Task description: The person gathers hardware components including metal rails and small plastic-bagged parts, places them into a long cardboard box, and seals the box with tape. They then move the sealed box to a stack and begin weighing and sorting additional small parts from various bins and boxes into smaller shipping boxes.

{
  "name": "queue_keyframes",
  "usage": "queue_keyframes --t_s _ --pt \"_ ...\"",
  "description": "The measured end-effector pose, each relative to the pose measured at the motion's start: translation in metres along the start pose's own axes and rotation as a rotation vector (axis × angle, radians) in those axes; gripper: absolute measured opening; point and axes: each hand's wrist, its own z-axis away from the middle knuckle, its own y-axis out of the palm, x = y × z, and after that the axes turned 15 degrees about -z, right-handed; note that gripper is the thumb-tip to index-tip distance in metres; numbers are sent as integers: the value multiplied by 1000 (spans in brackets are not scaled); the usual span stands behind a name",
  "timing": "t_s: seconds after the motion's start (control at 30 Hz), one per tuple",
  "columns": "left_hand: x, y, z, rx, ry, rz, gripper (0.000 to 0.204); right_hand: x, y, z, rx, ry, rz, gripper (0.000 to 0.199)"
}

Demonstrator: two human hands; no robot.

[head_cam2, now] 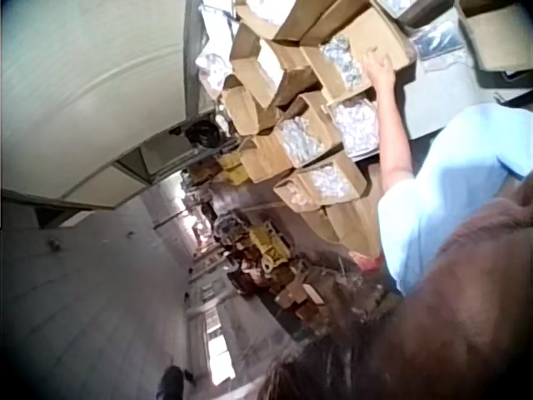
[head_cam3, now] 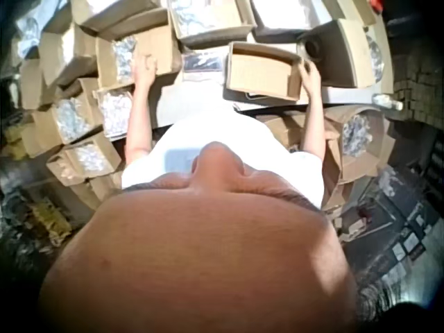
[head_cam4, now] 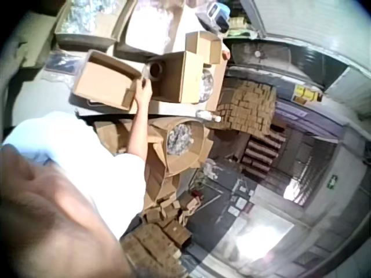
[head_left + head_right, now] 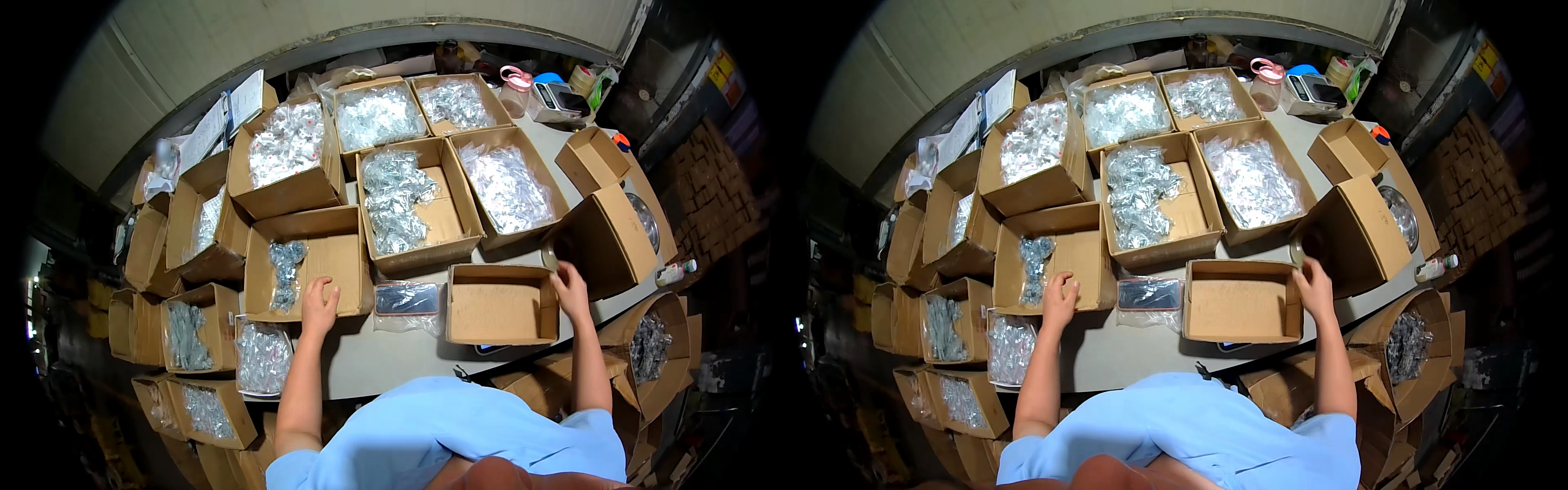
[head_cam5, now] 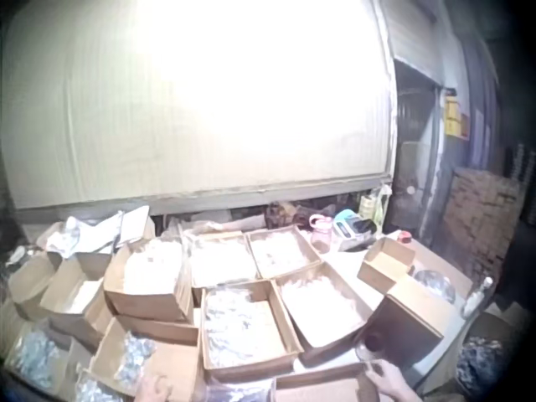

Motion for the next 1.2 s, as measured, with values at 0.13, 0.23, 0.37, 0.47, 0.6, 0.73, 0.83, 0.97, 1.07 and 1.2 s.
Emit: queue_keyframes --t_s 0.13,0.23,0.37,0.47,0.6,0.73,0.83,0.97,1.07,1.2 --pt "-18 18 -4 -94 39 13 40 61 46 -86 3 -264 73 26" --pt "-67 23 -8 -263 146 -199 42 30 73 -168 13 -110 395 26" --pt "-137 14 1 138 720 0 46 -23 90 -222 406 168 974 28" --pt "-170 36 22 93 975 38 44 -23 99 -221 265 219 843 27" --pt "-164 73 34 308 1170 -122 38 37 92 -206 351 247 754 29" --pt "-174 76 34 488 1214 -90 39 15 91 -205 385 228 841 25" --pt "-175 68 17 298 1106 45 42 10 88 -212 334 209 769 26" --pt "-150 29 -50 187 647 55 38 -3 60 -227 255 150 277 18" --pt "-98 32 -83 -34 316 -165 40 26 85 -223 253 363 -663 14" --pt "-85 61 -90 -95 154 -129 39 1 87 -241 270 186 -184 20"
